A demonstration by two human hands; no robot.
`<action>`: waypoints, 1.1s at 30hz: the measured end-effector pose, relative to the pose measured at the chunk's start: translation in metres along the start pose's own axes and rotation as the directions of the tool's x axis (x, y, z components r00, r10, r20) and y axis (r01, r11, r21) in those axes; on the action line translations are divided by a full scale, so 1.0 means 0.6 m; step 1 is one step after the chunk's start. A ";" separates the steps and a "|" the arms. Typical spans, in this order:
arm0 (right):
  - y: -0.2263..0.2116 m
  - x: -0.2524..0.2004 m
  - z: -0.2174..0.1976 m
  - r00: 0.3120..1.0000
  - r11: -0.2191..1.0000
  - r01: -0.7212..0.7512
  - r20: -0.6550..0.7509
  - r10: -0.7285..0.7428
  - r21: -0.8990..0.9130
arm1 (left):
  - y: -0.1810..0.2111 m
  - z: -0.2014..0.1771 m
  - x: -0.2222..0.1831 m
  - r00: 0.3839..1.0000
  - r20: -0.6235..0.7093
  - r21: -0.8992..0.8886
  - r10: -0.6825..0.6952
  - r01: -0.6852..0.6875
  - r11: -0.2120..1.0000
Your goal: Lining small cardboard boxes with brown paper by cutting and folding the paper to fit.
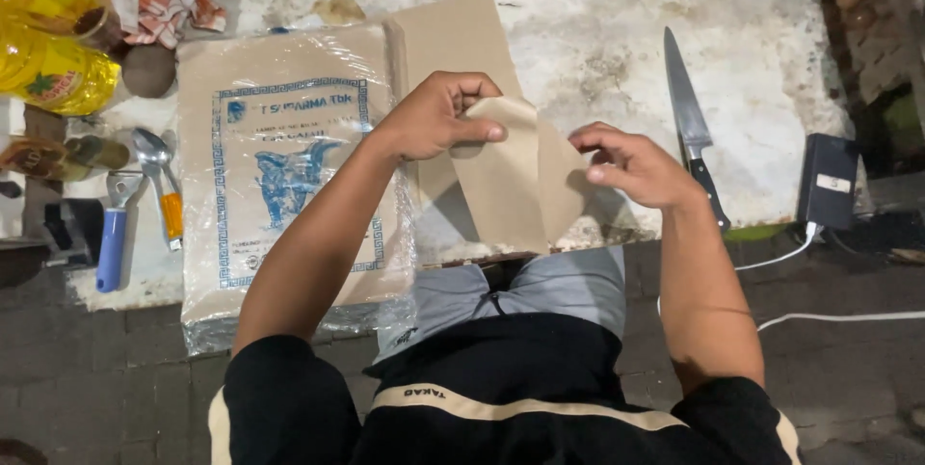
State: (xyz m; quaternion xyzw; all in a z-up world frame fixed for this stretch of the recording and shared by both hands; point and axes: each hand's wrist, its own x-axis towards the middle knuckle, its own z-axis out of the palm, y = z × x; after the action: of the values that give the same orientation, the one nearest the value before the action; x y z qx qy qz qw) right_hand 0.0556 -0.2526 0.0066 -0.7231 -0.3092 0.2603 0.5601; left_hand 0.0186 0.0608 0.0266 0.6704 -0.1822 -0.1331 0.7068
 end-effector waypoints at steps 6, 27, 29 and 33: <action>0.061 0.004 0.007 0.994 0.994 -0.107 -0.026 0.106 -0.032 | -0.006 -0.024 -0.015 0.995 -0.051 0.093 -0.087 0.092 0.991; 0.055 -0.107 0.032 0.818 0.954 -0.192 -0.500 0.284 0.228 | 0.044 0.176 0.071 0.936 0.333 0.941 0.114 -0.323 -0.103; 0.081 -0.109 0.064 0.840 0.682 -0.247 -0.199 0.505 0.689 | 0.008 0.198 0.048 0.874 0.474 0.861 0.107 -0.434 -0.265; 0.133 -0.110 0.091 0.802 0.443 0.112 -0.344 0.488 0.889 | -0.070 0.179 -0.002 0.533 0.633 0.721 0.562 -0.670 -0.175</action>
State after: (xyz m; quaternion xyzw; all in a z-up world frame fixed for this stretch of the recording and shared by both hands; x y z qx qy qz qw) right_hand -0.0157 -0.2803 -0.0818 -0.4010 0.1357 0.2217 0.8784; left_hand -0.0271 -0.0382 -0.0115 0.7577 -0.5507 0.3330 0.1082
